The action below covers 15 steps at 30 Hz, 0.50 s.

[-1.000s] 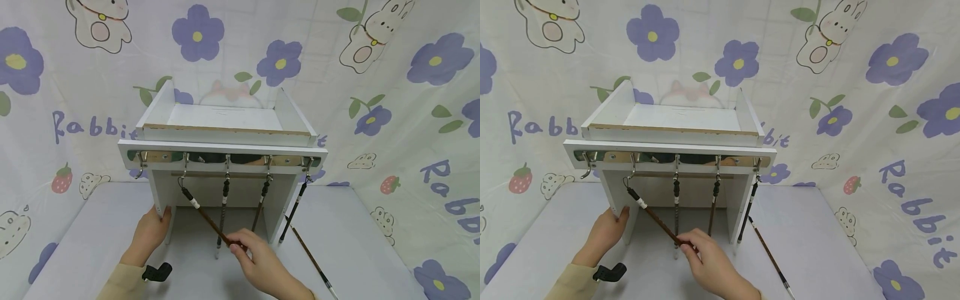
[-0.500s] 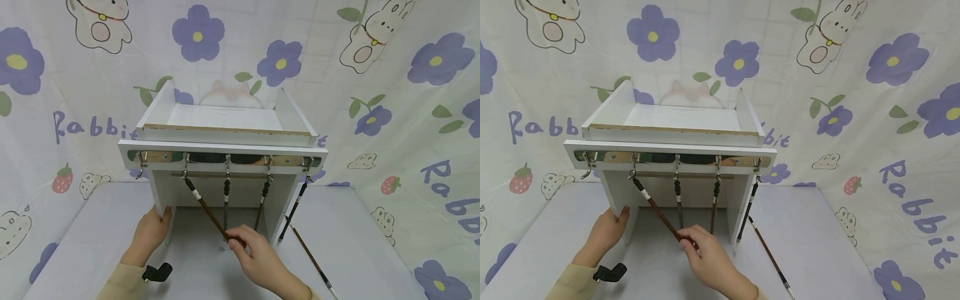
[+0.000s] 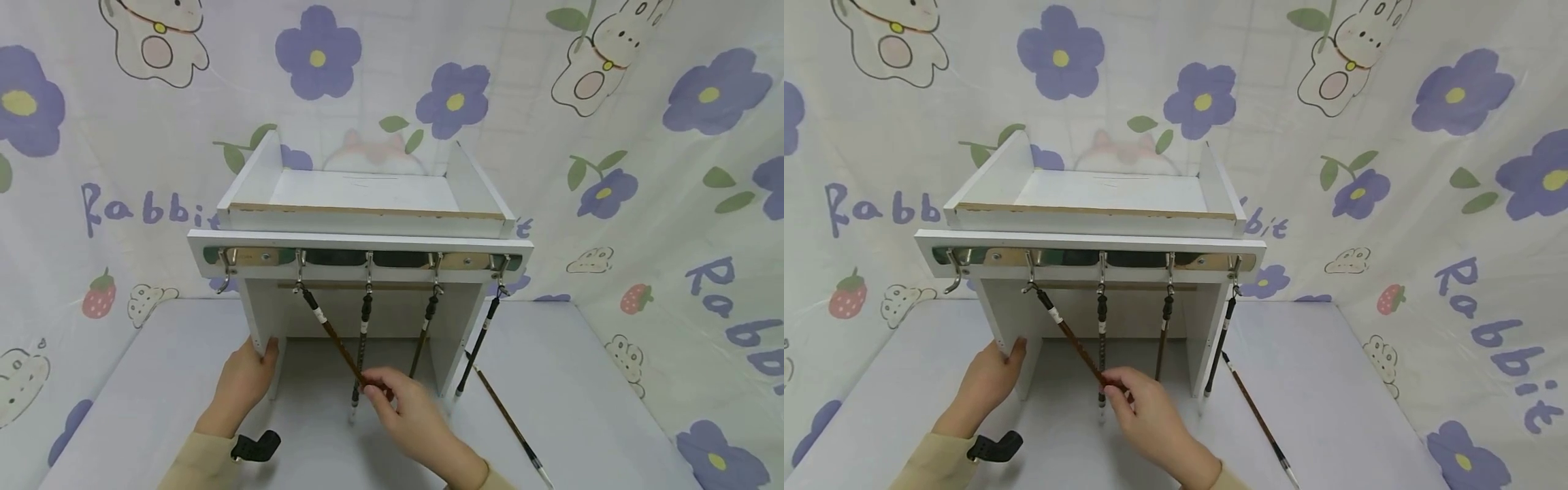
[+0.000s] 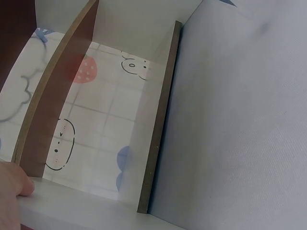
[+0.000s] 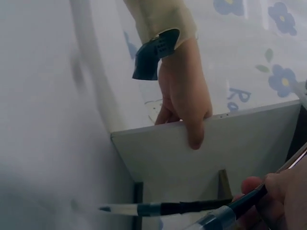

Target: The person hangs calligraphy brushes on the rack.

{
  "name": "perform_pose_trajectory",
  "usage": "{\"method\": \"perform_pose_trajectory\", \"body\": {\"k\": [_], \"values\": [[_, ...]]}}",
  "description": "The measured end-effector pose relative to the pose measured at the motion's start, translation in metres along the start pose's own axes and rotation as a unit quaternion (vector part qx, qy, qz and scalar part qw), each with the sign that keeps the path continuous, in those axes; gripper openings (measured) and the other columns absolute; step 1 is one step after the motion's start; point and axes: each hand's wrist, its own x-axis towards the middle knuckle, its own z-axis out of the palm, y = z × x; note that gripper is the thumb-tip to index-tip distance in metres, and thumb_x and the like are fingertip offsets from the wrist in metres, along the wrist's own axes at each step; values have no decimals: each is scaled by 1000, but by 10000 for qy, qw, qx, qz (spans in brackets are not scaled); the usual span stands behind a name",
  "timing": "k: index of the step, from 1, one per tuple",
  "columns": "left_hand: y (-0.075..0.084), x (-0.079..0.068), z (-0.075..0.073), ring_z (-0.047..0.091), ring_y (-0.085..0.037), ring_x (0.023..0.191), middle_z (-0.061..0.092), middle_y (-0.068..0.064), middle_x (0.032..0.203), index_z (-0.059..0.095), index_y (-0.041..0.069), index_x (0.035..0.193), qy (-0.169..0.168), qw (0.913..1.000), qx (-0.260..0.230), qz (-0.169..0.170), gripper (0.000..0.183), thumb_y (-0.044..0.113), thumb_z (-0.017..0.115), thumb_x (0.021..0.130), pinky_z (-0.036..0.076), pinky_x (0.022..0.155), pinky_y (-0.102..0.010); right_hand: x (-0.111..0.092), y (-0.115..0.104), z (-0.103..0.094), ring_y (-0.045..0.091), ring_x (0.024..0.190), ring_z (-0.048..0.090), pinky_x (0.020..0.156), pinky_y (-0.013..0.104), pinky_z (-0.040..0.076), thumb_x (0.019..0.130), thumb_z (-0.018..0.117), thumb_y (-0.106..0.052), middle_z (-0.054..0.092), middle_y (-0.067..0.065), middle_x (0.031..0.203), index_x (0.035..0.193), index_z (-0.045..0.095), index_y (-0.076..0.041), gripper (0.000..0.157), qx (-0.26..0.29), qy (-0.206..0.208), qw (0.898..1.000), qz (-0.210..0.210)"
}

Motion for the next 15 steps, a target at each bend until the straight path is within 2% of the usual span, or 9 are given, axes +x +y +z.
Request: {"method": "perform_pose_trajectory", "body": {"k": [4,7,10,15], "values": [[0,-1,0,57,-50,108,50,-37,129,35,-10,141,-45,10000,-1,-43,54,31,36,105,49,79,-59,8,4,13,6,86,59,73,25,51,99,57,-21,67,-1,98,117,64,-8,22,33,25,9999,-154],[0,-1,-1,56,-51,109,49,-37,130,34,-10,142,-80,9999,11,-86,56,32,35,105,49,79,-59,14,7,23,4,88,61,75,25,52,97,61,-17,68,-3,98,114,65,-9,19,-172,214,9990,-364],[1,-1,-1,56,-51,109,48,-37,130,34,-10,142,-93,9999,35,-88,56,32,35,105,49,79,-59,18,9,32,3,86,62,73,23,52,94,66,-14,68,-6,96,110,65,-11,17,-648,518,9941,-698],[1,-2,0,56,-51,109,48,-37,130,34,-10,142,-94,9999,42,-104,57,33,34,105,50,79,-59,23,11,42,3,80,64,67,18,50,91,69,-14,69,-8,90,107,65,-13,17,-1491,852,9787,-1121]]}}
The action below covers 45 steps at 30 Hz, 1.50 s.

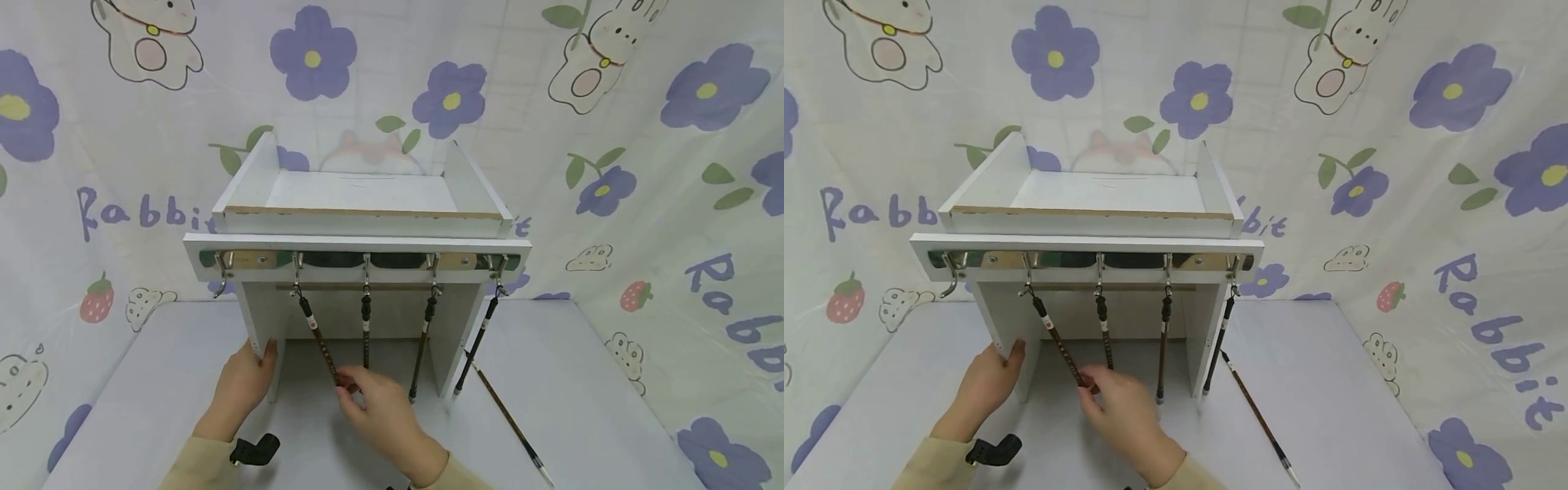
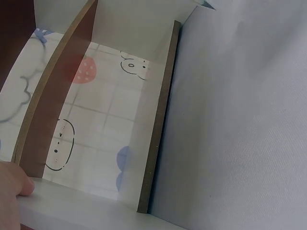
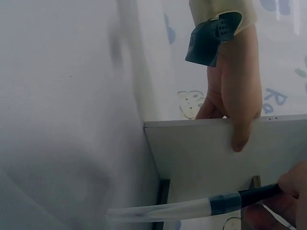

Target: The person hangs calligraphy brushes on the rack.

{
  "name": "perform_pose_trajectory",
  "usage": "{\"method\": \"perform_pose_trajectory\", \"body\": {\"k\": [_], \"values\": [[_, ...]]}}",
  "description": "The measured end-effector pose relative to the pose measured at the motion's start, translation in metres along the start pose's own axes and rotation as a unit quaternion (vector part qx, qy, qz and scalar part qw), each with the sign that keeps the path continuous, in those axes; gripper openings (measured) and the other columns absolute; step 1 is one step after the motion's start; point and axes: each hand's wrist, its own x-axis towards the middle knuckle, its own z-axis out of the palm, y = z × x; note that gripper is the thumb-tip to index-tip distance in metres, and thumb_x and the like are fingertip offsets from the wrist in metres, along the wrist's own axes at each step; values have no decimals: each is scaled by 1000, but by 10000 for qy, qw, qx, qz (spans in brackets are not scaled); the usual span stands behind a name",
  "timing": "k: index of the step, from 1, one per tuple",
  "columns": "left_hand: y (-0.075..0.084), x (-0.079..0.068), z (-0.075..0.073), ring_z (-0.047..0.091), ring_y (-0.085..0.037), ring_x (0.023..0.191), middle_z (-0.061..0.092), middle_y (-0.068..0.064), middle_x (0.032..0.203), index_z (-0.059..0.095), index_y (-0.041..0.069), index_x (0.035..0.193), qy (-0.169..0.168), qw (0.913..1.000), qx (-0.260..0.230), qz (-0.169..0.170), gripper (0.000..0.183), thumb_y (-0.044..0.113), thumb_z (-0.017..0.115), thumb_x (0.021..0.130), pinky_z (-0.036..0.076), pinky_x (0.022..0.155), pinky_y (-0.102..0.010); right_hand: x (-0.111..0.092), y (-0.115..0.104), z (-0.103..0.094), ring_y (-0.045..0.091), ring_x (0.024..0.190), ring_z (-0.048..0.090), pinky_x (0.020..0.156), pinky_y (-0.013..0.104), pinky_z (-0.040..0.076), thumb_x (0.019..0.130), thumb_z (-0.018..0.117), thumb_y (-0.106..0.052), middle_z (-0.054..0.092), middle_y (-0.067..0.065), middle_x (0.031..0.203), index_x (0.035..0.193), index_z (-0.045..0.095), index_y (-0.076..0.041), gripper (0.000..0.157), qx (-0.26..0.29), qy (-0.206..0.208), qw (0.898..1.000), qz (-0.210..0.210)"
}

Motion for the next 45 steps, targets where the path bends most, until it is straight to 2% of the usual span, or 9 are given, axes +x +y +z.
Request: {"method": "perform_pose_trajectory", "body": {"k": [3,12,17,21,24,30,36,39,45], "values": [[0,-2,1,54,-51,111,47,-37,132,33,-9,143,-27,10000,-52,-42,57,33,34,105,49,81,-60,-2,0,2,2,80,64,66,18,50,91,69,-16,69,-9,90,109,65,-14,18,-79,-6,10000,51],[2,1,2,56,-50,110,49,-37,130,35,-9,142,63,9999,-68,119,53,28,39,105,49,81,-59,-15,7,-8,3,81,63,71,22,52,90,69,-14,67,-10,93,109,66,-13,20,355,-55,9991,246],[-3,0,1,56,-51,108,50,-38,128,36,-10,141,1,10000,16,-35,55,32,35,105,49,79,-59,-33,15,-25,0,81,61,68,24,51,91,68,-17,66,-13,93,108,66,-17,17,546,-175,9964,623],[-5,-2,0,53,-52,112,47,-38,131,33,-10,143,-77,9999,-6,-80,57,33,34,105,48,82,-61,-52,32,-43,0,79,62,63,22,49,87,72,-13,67,-14,91,107,67,-19,21,320,53,9968,726],[-6,-1,0,53,-51,113,47,-37,132,33,-9,143,-37,10000,-16,-22,58,34,33,105,47,83,-61,-66,48,-59,0,79,62,62,22,49,85,74,-8,68,-15,90,106,67,-19,25,238,174,9948,976],[-3,0,1,55,-51,111,48,-37,130,34,-9,143,13,10000,-52,32,58,35,33,105,48,82,-60,-97,79,-91,0,78,61,64,28,51,83,77,-11,67,-17,91,103,67,-25,27,-225,224,9843,1735],[1,2,1,55,-50,111,49,-37,130,34,-9,142,83,9999,-68,56,57,34,35,105,47,83,-60,-121,100,-117,10,82,64,73,37,53,81,80,-19,68,-9,95,104,66,-20,27,-608,165,9701,2346],[1,1,0,54,-51,112,48,-37,130,33,-10,142,72,9999,-72,37,58,33,35,105,47,83,-61,-128,104,-124,12,86,64,77,38,53,82,79,-25,68,-5,98,107,66,-18,28,-531,-64,9606,2726],[0,0,0,52,-52,114,46,-38,132,32,-10,143,-42,9999,-72,-94,58,33,35,105,46,84,-61,-140,112,-130,16,89,64,77,36,52,84,77,-26,68,0,98,109,66,-12,31,-497,-318,9503,3057]]}}
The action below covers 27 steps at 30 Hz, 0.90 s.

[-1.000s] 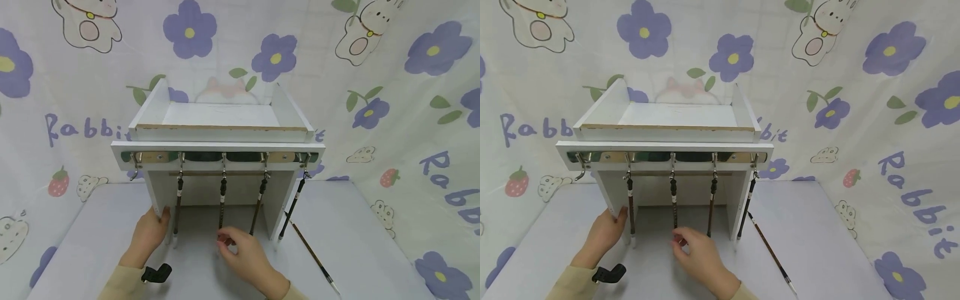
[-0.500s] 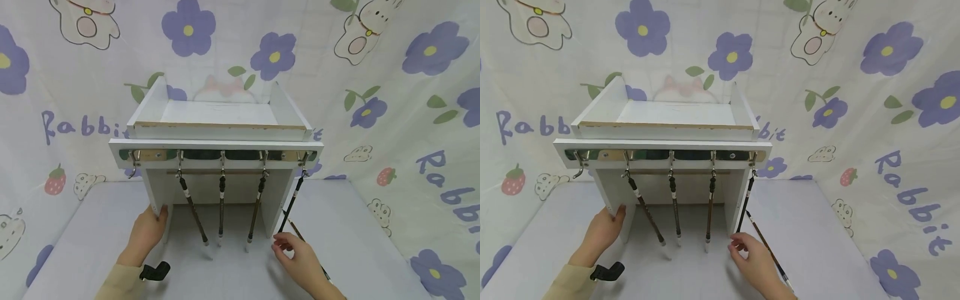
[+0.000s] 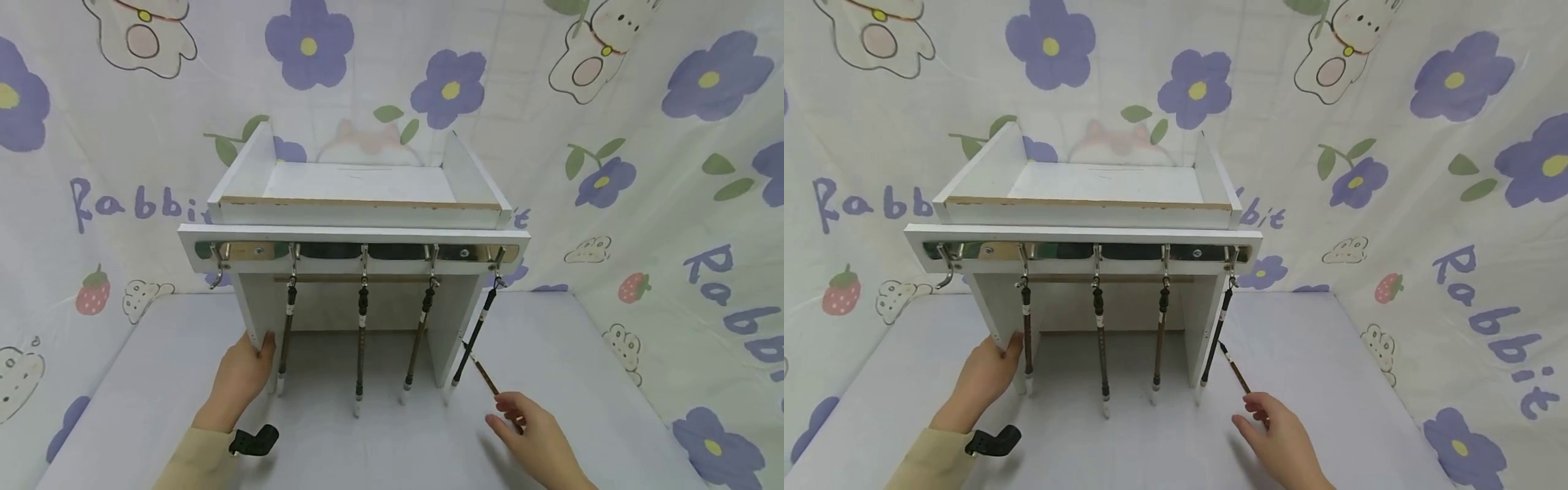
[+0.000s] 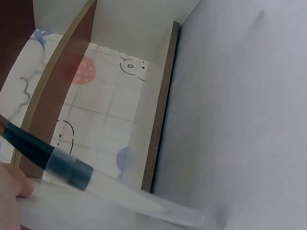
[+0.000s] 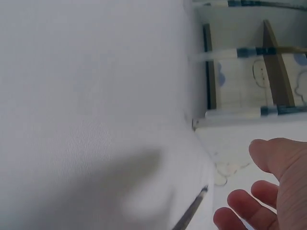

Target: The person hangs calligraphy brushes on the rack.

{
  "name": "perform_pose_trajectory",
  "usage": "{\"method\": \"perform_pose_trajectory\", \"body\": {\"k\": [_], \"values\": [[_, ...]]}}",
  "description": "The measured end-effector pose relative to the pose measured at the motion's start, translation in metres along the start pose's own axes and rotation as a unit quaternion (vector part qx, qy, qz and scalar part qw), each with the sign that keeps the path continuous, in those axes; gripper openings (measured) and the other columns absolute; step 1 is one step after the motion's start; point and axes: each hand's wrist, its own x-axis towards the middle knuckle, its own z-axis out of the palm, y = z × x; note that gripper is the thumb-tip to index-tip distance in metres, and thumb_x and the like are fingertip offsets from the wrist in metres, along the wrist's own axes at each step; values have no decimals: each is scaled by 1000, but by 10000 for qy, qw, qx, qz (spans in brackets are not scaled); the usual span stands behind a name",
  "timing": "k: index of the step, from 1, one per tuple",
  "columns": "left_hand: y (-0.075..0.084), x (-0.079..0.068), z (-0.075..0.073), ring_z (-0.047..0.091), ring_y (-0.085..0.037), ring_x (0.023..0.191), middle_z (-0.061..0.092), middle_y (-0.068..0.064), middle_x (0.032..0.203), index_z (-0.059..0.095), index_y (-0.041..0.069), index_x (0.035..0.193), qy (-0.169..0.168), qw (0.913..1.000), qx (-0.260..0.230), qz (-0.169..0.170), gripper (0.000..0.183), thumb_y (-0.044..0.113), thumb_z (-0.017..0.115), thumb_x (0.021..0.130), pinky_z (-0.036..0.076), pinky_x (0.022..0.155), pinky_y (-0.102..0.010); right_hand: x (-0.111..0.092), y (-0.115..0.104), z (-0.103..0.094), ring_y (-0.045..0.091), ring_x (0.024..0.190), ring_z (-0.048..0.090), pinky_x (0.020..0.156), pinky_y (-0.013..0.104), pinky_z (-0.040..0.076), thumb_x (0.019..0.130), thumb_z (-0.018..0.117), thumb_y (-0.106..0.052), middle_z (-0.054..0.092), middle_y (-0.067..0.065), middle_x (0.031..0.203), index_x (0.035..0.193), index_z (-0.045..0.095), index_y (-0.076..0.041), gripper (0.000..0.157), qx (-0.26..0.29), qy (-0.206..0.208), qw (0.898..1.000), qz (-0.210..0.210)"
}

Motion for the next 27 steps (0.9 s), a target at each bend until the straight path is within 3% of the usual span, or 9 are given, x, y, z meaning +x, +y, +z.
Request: {"method": "perform_pose_trajectory", "body": {"k": [6,9,17,27], "values": [[-1,0,1,53,-51,113,46,-38,132,31,-10,144,-27,10000,4,-14,59,34,34,105,47,84,-61,5,16,-9,18,91,65,81,41,51,86,76,-25,68,3,104,112,65,-8,33,-260,-8,9991,323],[-2,1,0,54,-51,112,47,-38,131,32,-10,144,49,10000,-11,34,59,34,34,105,47,83,-61,9,23,-13,19,92,64,82,42,50,87,74,-28,68,4,104,114,64,-7,36,-245,-140,9972,695],[-1,-2,-3,53,-51,113,47,-38,131,32,-10,143,14,10000,3,-98,58,34,34,105,47,84,-61,17,37,-6,17,84,62,66,31,53,86,74,-31,65,3,95,116,61,-4,43,92,-471,9857,1613],[-1,1,0,52,-51,114,46,-37,133,32,-8,144,10,10000,-54,-8,57,33,34,105,46,85,-61,20,44,3,17,77,54,64,30,48,86,74,-25,60,1,86,114,60,1,41,154,-623,9794,1915]]}}
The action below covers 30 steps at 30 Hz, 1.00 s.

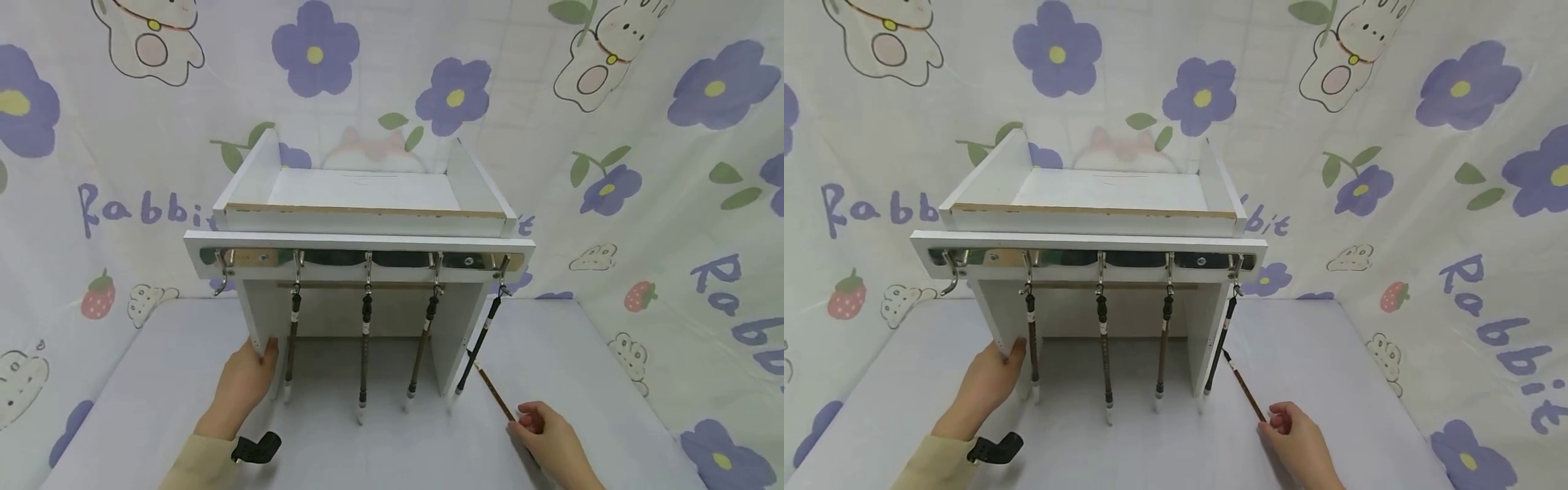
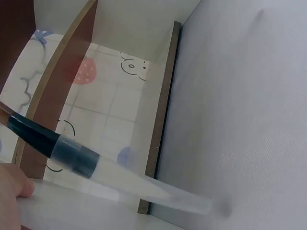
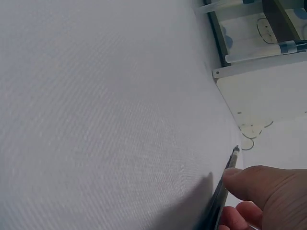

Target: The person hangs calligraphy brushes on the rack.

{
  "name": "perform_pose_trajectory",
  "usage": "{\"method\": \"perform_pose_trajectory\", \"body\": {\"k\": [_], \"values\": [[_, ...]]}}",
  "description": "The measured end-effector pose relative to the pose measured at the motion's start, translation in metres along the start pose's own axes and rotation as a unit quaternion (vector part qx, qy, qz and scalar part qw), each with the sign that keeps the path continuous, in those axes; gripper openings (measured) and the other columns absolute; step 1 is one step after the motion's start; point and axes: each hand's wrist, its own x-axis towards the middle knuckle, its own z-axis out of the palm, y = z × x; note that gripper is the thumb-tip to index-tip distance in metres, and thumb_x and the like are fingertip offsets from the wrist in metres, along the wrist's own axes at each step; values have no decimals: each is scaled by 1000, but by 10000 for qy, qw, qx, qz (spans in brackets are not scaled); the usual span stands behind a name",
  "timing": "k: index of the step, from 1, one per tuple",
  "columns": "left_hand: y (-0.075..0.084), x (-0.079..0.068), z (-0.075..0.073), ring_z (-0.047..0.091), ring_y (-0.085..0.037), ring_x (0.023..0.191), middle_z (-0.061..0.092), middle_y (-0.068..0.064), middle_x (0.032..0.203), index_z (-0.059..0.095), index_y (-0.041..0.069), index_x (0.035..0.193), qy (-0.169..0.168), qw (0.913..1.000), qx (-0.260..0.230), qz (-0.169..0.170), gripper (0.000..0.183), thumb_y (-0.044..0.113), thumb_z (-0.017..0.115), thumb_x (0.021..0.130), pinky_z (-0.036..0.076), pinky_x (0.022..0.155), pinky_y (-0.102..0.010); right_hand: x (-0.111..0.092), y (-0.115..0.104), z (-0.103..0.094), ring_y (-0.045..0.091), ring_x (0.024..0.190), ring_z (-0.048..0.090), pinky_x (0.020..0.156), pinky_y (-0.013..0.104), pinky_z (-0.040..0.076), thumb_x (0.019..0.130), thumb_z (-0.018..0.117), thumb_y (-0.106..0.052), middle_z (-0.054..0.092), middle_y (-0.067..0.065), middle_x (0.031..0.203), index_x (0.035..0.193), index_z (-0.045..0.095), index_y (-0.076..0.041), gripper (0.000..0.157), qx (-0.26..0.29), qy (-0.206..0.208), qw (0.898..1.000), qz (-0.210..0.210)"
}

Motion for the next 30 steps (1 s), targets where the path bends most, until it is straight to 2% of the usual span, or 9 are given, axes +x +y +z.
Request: {"method": "perform_pose_trajectory", "body": {"k": [11,21,30], "values": [[-2,-1,1,58,-50,107,52,-36,126,39,-6,140,105,9999,98,-26,54,35,34,105,49,80,-59,7,2,6,15,70,53,61,30,44,86,73,-22,59,0,79,106,64,1,33,-190,291,9989,-316],[-1,1,3,56,-49,110,52,-35,127,39,-5,140,191,9998,33,38,52,32,36,105,48,82,-59,5,3,5,15,71,56,60,30,46,88,68,-20,62,1,79,101,66,1,24,-111,466,9988,-73],[0,0,1,57,-50,109,53,-36,126,40,-7,138,187,9997,120,71,50,30,38,105,48,81,-60,3,2,3,17,70,55,58,30,47,90,64,-17,62,3,79,101,67,5,24,217,374,9989,192]]}}
